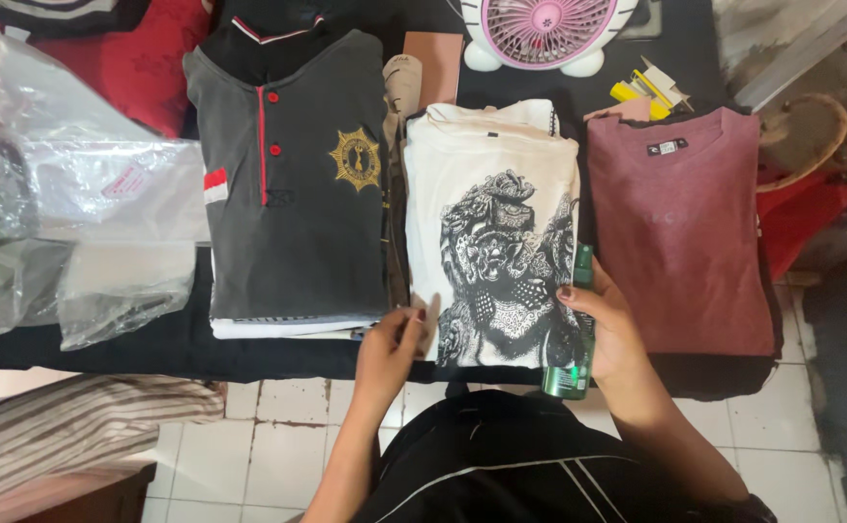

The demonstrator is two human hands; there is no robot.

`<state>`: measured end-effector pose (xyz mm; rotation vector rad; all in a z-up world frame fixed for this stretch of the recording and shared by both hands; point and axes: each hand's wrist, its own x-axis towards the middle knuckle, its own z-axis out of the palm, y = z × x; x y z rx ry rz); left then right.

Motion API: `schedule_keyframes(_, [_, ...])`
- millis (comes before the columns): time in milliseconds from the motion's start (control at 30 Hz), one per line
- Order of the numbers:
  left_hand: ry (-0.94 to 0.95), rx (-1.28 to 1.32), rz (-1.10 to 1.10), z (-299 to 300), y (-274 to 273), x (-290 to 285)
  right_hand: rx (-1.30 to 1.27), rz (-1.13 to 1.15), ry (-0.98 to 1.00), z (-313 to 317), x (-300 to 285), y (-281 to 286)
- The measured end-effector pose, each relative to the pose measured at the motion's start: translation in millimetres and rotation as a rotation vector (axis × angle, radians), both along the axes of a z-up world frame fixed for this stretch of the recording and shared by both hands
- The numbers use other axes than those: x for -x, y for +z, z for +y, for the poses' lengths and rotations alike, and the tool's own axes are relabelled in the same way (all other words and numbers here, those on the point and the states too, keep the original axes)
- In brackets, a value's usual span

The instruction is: The person folds a series of t-shirts and tops on a table, using a small green spray bottle to mist each item before folding. The person handles the garments one at a time, smoothing them out and stacking them into a neat pile.

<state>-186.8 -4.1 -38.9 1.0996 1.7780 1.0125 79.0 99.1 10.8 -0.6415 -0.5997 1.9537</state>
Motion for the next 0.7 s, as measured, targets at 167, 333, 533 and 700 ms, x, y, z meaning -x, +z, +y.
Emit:
schedule_keyframes(167, [-0.148,0.039,-0.476,6,-3,0,-0.036,0.034,0.012,-16,1,6])
schedule_keyframes(333, [-0.222,0.041,-0.891,7,-4,-43,-0.115,-0.006,0.106,-20,-11,23])
schedule_keyframes(533, [-0.190,-0.003,-1.456,6,-17,-49,-0.062,0.064,-0.038,-37,-26,41])
schedule_keyframes(700, [-0.031,-0.112,-1.296,11,-2,-33,-0.041,0.025,-0.129,-35,-57,44])
